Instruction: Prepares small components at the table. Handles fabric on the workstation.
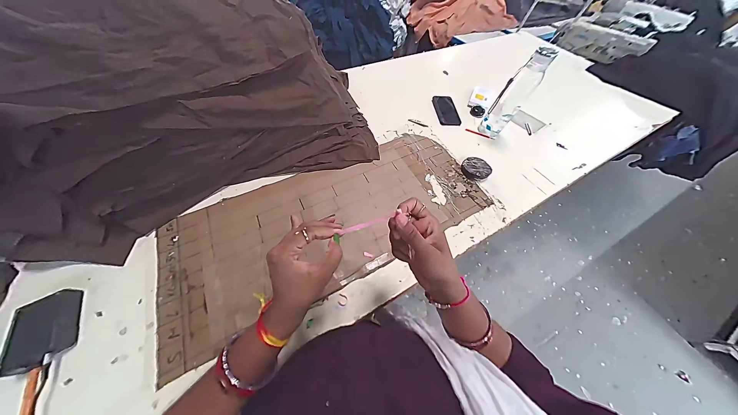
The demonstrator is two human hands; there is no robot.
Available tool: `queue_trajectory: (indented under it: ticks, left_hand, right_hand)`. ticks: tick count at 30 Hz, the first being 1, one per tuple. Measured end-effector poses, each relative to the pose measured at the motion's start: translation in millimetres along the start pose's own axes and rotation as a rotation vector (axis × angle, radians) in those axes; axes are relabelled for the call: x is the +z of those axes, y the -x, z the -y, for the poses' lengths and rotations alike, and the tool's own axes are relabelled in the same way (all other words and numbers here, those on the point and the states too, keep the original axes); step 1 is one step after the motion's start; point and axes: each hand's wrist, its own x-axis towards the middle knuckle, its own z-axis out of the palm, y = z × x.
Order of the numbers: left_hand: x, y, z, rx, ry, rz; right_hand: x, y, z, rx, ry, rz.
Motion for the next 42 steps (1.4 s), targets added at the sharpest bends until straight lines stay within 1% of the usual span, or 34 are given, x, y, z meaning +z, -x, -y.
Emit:
queue_trajectory:
  ticks: [5,6,8,11,12,17,19,22,24,27,30,38,42]
  left_hand:
    - [-2.2,-0.1,1.2,0.005,-0.010,0.008]
    - [-2.2,-0.1,1.4,0.007,-0.009,0.008]
    - [-1.7,0.4,1.1,0.007,-0.005,0.003]
    - [-2.1,0.1,1.7,0.001,0.000,-0.002]
    - [-2.8,0.0,2.2,-0.002,0.002,0.002]
    - [-0.5,1.0,1.0,0.004,0.010,0.020]
    - [0.9,1.9,0.8,0.008,0.017,0.025]
    - [1.1,2.5,1.8,0.000,0.016,0.026]
    - [0.4,2.9,2.7,-0.006,0.015,0.031]
    - [0.5,4.2,5.0,-0.001,0.020,0.034]
    - [-1.1,4.4,6.1,-0.015,0.020,0.030]
    - [-1.0,4.5,5.6,-0.017,0.009,0.038]
    - [-2.9,3.8,6.0,-0.028,0.003,0.039]
  right_hand:
    - [-8.7,-2.9,-3.5,-0.114,0.264,-0.140]
    - [-9.3,-3.5,-2.3,-0.098,0.244,-0.155]
    - [-7.6,-3.3,4.8,-0.002,0.114,-0.150]
    - [-11.8,-1.5,15.5,0.165,-0.151,-0.041]
    - [-14.1,-1.5,17.8,0.177,-0.158,-0.022]
    - [-14.8,-2.9,24.2,0.129,-0.039,-0.074]
    - [-16.9,-3.4,21.2,0.101,0.012,-0.066]
    - [-25.3,-4.1,14.4,-0.002,0.217,-0.056]
    - [-30.2,-4.2,12.4,-0.048,0.295,-0.105]
    - [-31.7,-3.9,14.6,-0.030,0.215,-0.132]
    - [-33.9,-1.2,22.7,0.025,0.103,-0.089]
    - [-38.5,-1.5,29.6,-0.012,0.119,-0.064]
    - [-43.4,-1.6,27.0,-0.055,0.198,-0.073]
